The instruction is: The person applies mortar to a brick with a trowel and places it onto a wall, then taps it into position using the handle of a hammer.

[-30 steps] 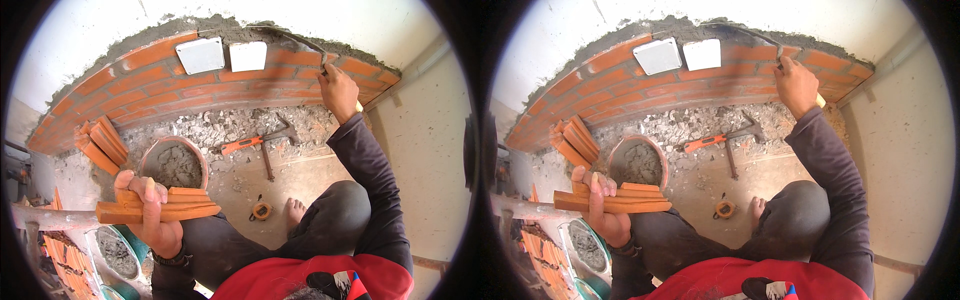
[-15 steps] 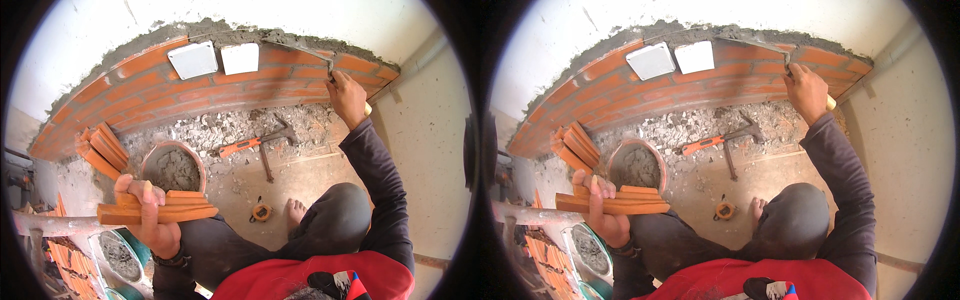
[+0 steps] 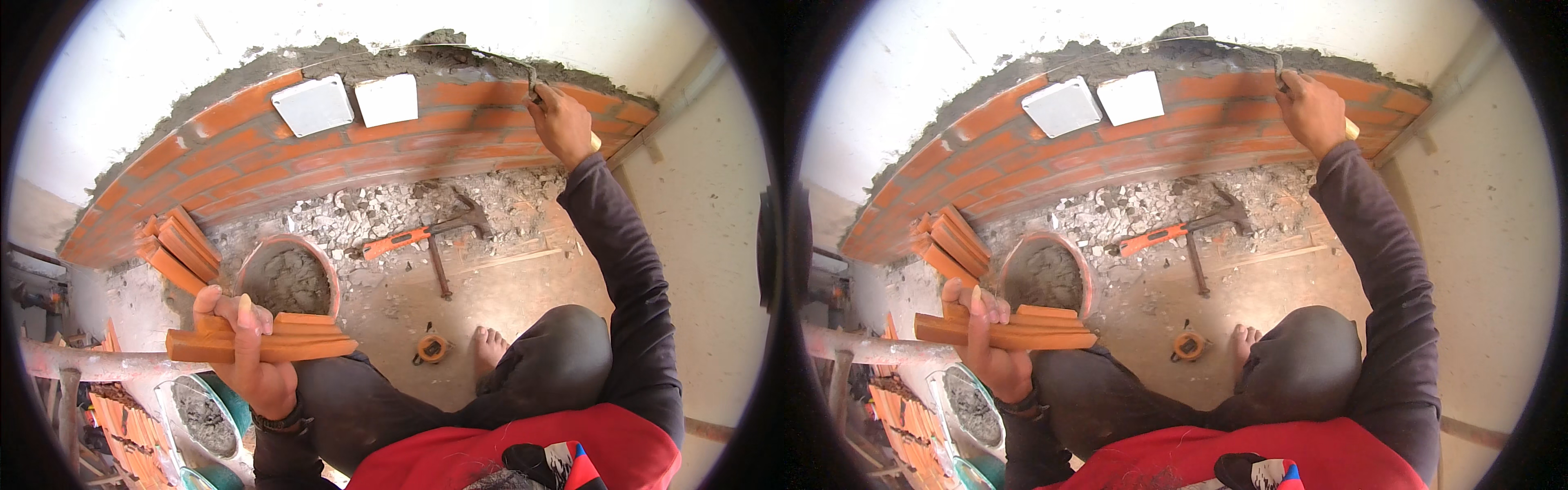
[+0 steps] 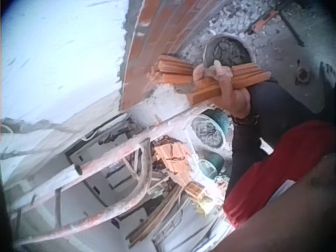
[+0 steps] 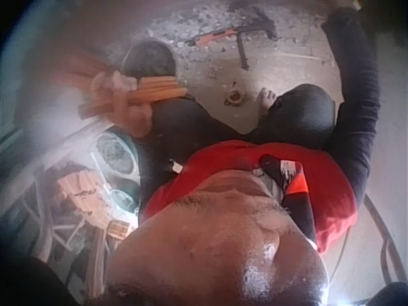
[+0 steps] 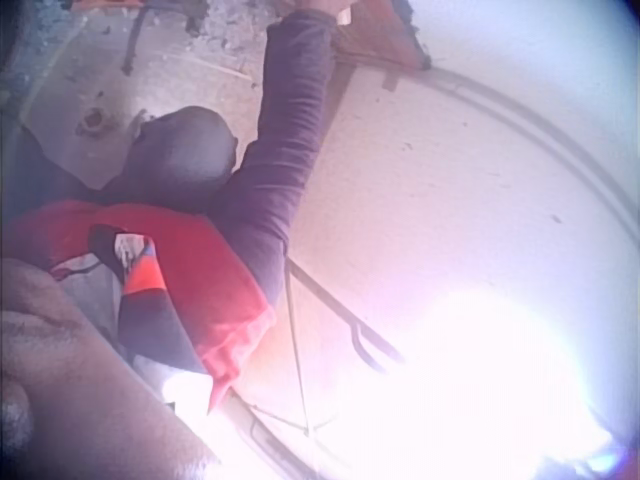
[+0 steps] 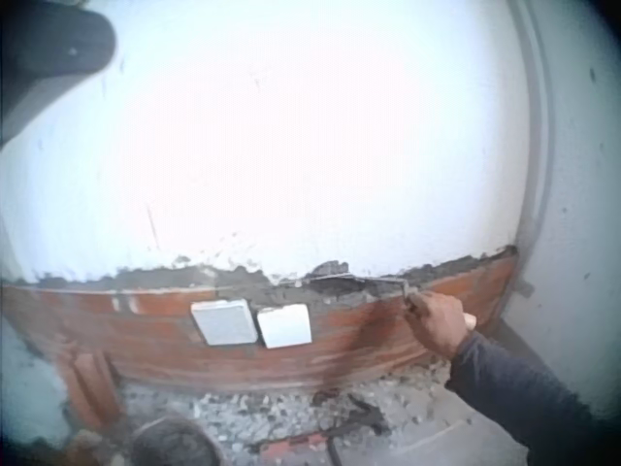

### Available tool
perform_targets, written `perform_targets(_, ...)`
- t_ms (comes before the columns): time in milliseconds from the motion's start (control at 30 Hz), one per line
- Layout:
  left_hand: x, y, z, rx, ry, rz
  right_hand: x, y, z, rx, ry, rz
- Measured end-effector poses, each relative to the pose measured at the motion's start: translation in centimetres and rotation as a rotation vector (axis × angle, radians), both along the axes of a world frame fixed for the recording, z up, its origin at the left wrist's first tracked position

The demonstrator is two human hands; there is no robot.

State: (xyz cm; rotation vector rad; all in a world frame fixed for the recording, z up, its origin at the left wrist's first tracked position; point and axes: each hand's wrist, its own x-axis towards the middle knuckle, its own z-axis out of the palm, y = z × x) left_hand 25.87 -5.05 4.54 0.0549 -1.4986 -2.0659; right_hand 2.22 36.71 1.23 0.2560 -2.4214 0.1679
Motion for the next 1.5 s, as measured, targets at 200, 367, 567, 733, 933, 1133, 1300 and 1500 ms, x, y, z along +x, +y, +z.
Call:
perform_targets(200, 0.1, -0.1, 0.2, -0.005, -0.011, 0.030, 0.9, 1.7, -0.3, 0.020, 0.009, -0.053)
perform_targets(367, 0.0, 0.2, 0.4, -0.022, -0.007, 0.026, 1.6, 2.8, -1.3, -0.020, 0.016, -0.055)
perform_targets(567, -0.2, 0.4, 0.3, -0.022, -0.028, 0.053, 2.8, 2.0, -1.7, 0.002, 0.020, 0.010)
perform_targets(733, -0.3, 0.4, 0.4, -0.039, -0.018, 0.037, 2.0, 0.7, -1.2, 0.031, -0.012, 0.031)
perform_targets(933, -0.3, 0.5, 0.3, -0.034, -0.018, 0.032, -0.1, 0.6, -1.1, 0.008, -0.029, 0.042)
perform_targets(1133, 0.3, 0.1, 0.2, -0.023, -0.025, 0.045, -0.4, 1.4, -1.6, -0.051, -0.001, 0.032)
perform_targets(1300, 0.5, -0.2, 0.4, -0.036, -0.016, 0.052, 0.8, 4.0, -2.1, -0.026, 0.059, -0.033)
perform_targets(1500, 0.4, -0.2, 0.1, -0.087, -0.024, 0.025, 3.9, 6.8, -2.9, 0.037, 0.084, -0.089)
